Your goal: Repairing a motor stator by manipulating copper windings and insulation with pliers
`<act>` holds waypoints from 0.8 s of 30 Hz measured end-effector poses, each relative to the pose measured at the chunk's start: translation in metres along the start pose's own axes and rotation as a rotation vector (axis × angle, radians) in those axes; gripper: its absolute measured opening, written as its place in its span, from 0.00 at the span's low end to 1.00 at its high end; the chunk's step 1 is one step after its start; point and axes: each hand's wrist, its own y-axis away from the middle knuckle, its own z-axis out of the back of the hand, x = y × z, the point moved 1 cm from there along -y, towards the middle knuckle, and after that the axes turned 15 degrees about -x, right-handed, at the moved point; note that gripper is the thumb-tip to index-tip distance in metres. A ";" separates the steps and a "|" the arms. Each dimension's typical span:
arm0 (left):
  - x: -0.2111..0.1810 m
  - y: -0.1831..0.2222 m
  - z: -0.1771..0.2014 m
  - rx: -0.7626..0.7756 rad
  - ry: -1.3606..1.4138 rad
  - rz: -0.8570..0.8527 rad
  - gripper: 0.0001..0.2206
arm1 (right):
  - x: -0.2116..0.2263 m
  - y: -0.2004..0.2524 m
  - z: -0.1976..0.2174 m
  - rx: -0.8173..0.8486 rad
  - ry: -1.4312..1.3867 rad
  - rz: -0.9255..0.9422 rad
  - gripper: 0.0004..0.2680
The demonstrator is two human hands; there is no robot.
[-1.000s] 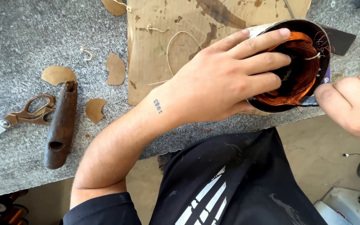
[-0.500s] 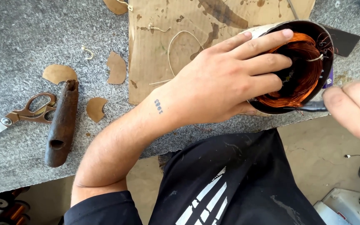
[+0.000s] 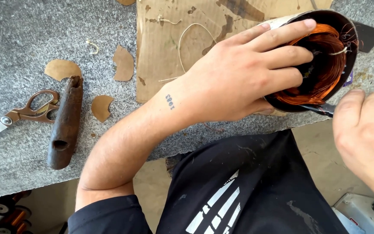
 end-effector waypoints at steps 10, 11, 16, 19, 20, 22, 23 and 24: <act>0.002 0.003 -0.007 -0.038 0.001 -0.015 0.21 | -0.002 -0.014 0.024 0.086 0.119 0.092 0.07; 0.002 0.003 -0.007 -0.047 0.004 -0.013 0.21 | -0.001 -0.016 0.026 0.111 0.151 0.109 0.07; 0.002 0.005 -0.007 -0.080 0.006 -0.016 0.21 | 0.008 -0.024 0.032 0.150 0.249 0.110 0.10; 0.001 0.005 -0.009 -0.069 0.016 -0.015 0.19 | 0.010 -0.025 0.032 0.145 0.244 0.090 0.06; 0.001 0.005 -0.009 -0.075 -0.006 -0.015 0.20 | 0.009 -0.027 0.030 0.137 0.207 0.091 0.06; 0.001 0.006 -0.009 -0.085 -0.030 -0.013 0.20 | 0.008 -0.023 0.026 0.125 0.172 0.095 0.07; 0.001 0.006 -0.009 -0.073 -0.024 -0.007 0.22 | 0.008 -0.018 0.023 0.114 0.117 0.065 0.05; 0.002 0.005 -0.009 -0.061 -0.022 -0.004 0.25 | 0.008 -0.014 0.019 0.102 0.064 0.032 0.06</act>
